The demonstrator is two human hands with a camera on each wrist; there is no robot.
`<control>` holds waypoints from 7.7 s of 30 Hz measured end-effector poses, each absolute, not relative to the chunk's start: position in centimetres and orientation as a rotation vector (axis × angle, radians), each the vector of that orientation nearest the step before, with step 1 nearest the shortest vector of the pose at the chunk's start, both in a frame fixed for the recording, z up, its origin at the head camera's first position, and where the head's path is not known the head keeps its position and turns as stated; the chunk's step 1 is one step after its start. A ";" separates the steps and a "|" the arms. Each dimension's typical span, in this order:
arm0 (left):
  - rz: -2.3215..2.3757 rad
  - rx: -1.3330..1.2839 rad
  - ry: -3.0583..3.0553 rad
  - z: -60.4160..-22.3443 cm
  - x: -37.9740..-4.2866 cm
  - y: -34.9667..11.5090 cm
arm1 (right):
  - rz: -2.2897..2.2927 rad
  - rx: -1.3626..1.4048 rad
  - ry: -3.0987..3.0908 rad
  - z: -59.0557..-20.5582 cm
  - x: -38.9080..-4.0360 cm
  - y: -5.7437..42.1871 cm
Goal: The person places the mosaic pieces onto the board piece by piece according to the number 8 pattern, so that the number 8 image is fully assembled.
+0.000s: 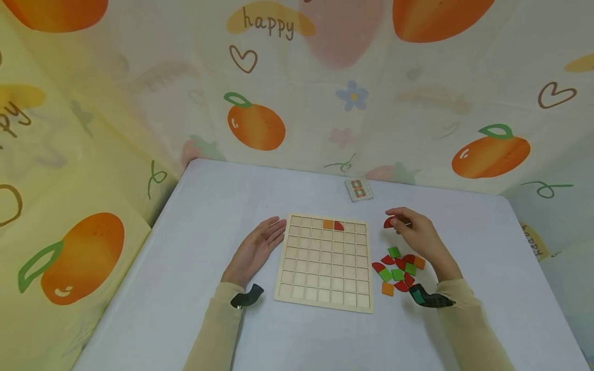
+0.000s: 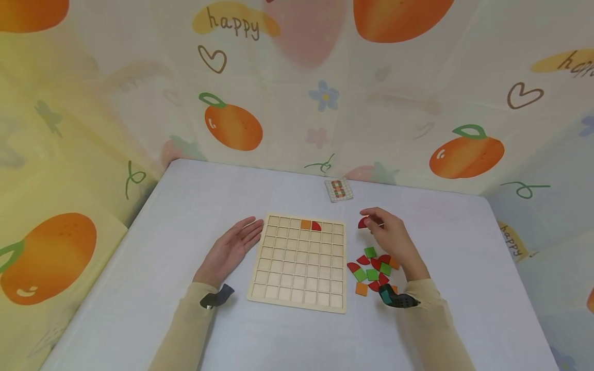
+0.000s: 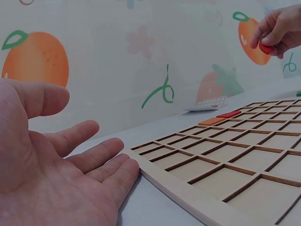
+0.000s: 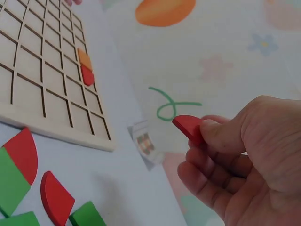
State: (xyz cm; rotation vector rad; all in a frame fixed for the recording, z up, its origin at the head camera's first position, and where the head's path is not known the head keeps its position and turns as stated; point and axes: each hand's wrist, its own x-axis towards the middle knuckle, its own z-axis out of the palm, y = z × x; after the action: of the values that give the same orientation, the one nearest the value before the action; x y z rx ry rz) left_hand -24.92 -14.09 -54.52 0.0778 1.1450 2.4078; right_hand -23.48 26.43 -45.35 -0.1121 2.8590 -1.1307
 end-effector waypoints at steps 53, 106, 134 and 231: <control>2.399 0.080 1.151 -54.5 -24.9 -14.2 | -1.208 -0.388 2.686 -46.8 -31.5 15.2; 2.400 0.081 1.146 -54.5 -24.9 -14.2 | -0.915 -0.453 2.719 -51.0 -31.4 13.5; 2.398 0.063 1.168 -54.5 -24.9 -13.9 | -1.058 -0.362 2.823 -44.1 -25.9 22.3; 2.414 0.046 1.146 -54.8 -24.7 -14.1 | -1.072 -0.164 2.893 -46.7 -20.8 27.5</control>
State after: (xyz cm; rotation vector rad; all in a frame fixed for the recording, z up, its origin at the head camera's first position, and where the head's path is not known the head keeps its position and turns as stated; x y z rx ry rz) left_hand -24.67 -14.11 -54.78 0.0465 1.1463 2.4140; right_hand -20.84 27.55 -46.73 -0.1639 2.8928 -1.0720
